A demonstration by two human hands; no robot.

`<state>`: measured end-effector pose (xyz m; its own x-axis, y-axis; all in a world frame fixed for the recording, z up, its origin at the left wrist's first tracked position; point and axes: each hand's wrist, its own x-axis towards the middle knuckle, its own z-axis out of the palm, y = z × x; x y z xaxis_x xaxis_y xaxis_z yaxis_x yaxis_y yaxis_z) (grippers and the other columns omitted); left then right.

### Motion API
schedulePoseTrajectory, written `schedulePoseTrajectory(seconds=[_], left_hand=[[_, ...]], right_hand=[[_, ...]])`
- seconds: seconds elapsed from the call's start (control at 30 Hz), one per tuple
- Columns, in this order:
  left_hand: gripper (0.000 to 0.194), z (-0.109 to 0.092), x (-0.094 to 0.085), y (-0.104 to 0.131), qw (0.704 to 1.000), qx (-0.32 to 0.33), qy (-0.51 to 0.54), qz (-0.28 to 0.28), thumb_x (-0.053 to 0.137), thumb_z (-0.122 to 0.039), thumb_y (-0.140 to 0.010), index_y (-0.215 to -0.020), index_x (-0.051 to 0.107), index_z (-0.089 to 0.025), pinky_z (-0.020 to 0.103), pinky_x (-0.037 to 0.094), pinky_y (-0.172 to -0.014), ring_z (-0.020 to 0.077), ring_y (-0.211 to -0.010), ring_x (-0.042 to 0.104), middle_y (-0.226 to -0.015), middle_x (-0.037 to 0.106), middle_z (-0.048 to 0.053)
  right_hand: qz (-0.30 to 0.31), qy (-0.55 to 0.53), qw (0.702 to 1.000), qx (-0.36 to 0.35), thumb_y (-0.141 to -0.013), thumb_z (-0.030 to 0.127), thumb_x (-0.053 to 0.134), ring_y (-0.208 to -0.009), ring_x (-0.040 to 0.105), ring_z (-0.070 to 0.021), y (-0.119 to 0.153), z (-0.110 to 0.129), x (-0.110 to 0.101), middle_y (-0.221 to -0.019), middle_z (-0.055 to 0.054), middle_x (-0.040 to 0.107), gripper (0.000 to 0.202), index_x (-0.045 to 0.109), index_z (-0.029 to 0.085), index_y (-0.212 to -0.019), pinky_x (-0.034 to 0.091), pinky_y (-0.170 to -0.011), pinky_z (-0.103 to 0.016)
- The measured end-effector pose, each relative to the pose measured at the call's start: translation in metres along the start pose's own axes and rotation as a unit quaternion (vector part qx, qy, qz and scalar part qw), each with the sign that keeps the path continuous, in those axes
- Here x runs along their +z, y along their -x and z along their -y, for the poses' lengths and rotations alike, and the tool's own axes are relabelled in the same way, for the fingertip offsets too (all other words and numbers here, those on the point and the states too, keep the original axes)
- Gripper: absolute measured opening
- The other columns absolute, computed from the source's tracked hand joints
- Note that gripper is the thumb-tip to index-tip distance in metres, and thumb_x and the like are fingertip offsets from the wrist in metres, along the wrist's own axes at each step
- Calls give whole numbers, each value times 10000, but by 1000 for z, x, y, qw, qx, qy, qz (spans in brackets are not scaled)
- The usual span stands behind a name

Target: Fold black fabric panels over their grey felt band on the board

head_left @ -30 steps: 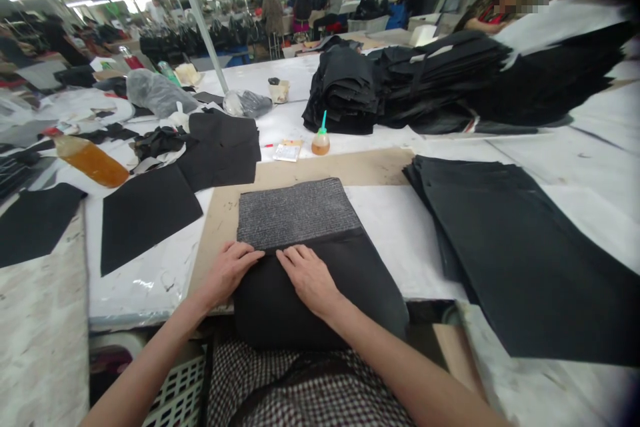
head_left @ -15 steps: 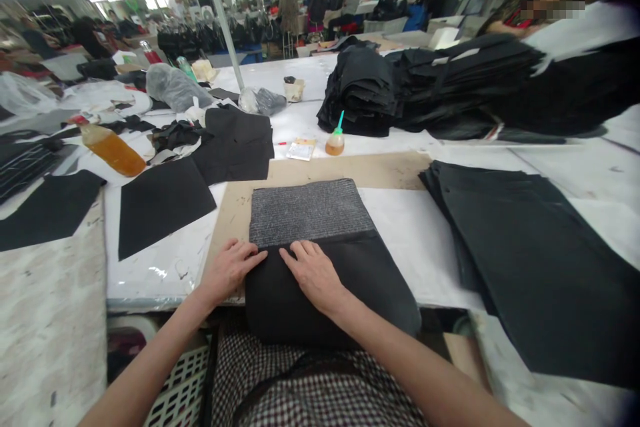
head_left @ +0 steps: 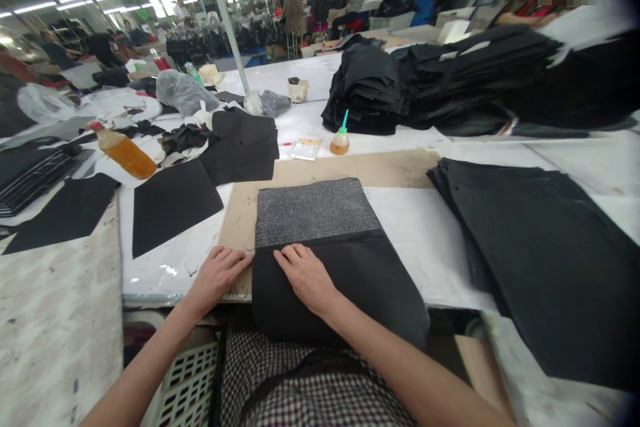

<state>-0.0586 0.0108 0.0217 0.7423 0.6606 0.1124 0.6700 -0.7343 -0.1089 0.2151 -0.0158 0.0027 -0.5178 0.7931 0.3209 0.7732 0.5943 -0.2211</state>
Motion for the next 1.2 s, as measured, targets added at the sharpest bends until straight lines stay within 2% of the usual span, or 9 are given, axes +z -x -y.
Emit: schedulePoseTrajectory(seconds=[0.13,0.3,0.43,0.6,0.7,0.87,0.97,1.07,1.2], left_hand=[[338,-21,-7,-6,997,-71,-1,-34,471,-119,-953,-1235,609,-242,430,403,-956,248,-1071,569,-1219,625,86],[351,-62,15,-43,995,-75,19,-62,431,-184,-991,-1311,568,-232,410,436,-944,258,-1121,568,-1269,619,93],[309,-68,26,-53,994,-88,5,-57,471,-280,-995,-1277,593,-249,431,440,-927,279,-1082,584,-1220,646,81],[315,-59,20,-58,990,-122,52,-42,528,-401,-969,-1247,598,-271,443,437,-932,275,-1046,593,-1128,661,63],[239,-57,16,-64,983,-141,110,-28,543,-418,-953,-1108,640,-264,425,468,-874,253,-966,604,-991,659,40],[177,-61,-5,-67,970,-88,218,-61,527,-382,-948,-934,645,-251,422,521,-935,241,-1069,598,-1089,632,59],[128,-62,-27,-59,957,-33,282,-62,561,-359,-926,-982,652,-290,444,538,-1005,254,-1198,582,-1290,594,67],[153,-57,-47,-55,938,-26,341,-53,612,-345,-885,-1030,660,-349,448,595,-952,262,-1162,632,-1325,607,40],[286,-57,-59,-71,905,-117,382,-147,509,-394,-928,-1195,612,-389,488,625,-888,279,-1106,675,-1257,675,9]], right_hand=[[-10,2,1000,0,-945,111,507,-1028,504,-242,0,2,2,-1077,-95,575,356,537,157,-1297,467,-894,-386],[-10,9,1000,1,-975,157,476,-1027,503,-227,10,-7,-5,-1076,-82,582,295,549,152,-1261,475,-899,-363],[-1,37,998,54,-948,107,474,-1064,502,-228,47,-53,-27,-1116,-90,588,377,528,164,-1317,475,-930,-354],[-8,73,981,181,-911,14,385,-1131,479,-234,112,-124,-57,-1198,-98,577,512,502,184,-1380,491,-936,-344],[-7,95,972,213,-919,22,382,-1105,500,-238,125,-141,-69,-1187,-101,587,478,547,191,-1334,498,-903,-346],[-39,111,978,174,-973,176,473,-1234,467,-280,98,-119,-89,-1252,-110,593,221,648,197,-1106,404,-1041,-451],[-45,55,997,32,-1002,394,505,-1294,456,-242,76,-94,-97,-1279,-79,614,302,590,213,-1228,300,-1137,-476],[28,-14,997,-72,-1025,409,466,-1052,608,-156,64,-80,-110,-1043,-2,701,260,623,228,-1126,391,-1046,-371],[28,-131,991,30,-1037,346,453,-835,632,-109,76,-91,-164,-933,26,696,226,634,212,-1024,467,-741,-220]])
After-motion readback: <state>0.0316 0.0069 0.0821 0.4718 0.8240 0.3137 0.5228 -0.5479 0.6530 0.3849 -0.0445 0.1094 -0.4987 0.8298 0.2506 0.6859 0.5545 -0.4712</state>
